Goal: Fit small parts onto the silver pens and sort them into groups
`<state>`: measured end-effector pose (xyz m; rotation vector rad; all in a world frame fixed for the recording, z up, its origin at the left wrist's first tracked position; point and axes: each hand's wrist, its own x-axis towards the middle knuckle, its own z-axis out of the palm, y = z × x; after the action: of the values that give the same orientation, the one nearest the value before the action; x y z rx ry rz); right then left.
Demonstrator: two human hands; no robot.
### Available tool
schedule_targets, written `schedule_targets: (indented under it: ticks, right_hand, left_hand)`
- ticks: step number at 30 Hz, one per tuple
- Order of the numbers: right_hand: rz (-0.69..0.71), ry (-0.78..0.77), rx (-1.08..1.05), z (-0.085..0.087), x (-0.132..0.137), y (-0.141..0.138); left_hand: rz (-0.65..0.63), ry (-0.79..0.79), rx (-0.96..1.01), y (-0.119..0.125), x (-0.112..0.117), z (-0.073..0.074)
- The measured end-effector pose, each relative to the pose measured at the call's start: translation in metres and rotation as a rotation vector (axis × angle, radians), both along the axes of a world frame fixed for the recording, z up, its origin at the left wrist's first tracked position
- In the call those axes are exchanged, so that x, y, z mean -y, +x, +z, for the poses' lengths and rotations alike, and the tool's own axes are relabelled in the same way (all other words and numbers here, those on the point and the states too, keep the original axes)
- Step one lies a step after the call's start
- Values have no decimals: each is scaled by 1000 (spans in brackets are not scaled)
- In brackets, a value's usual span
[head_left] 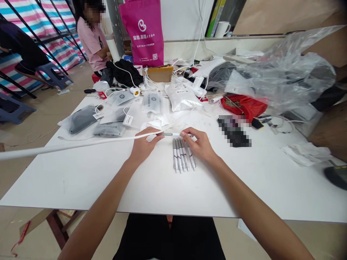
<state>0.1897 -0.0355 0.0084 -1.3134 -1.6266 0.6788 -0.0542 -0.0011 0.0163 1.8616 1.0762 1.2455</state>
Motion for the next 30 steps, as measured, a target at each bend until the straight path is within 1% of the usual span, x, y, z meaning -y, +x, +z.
schedule_targets:
  ticks: [3,8,10,14,16,21,27,30]
  right_hand:
    - [4,65,-26,1,0,1]
    - [11,-44,-40,5,0,4]
    - [13,-58,-116,5,-1,4]
    - [53,-22,-311,3,-3,4]
    - [44,-31,-323,2,-3,4]
    - [18,-117,-335,4,-2,2]
    - [74,-50,-503,1,-6,-2]
    - [66,-37,-528,-3,-7,-3]
  left_hand:
    - [18,-36,1,0,0,-1]
    - [-4,-63,-15,2,3,-1]
    - [4,-77,-17,3,3,-3]
    - [19,-129,16,3,1,-9]
    - [14,-142,40,3,1,-10]
    - [15,-117,78,4,2,-9]
    - [-12,-214,176,9,3,-13]
    - [-12,-252,185,11,5,-17]
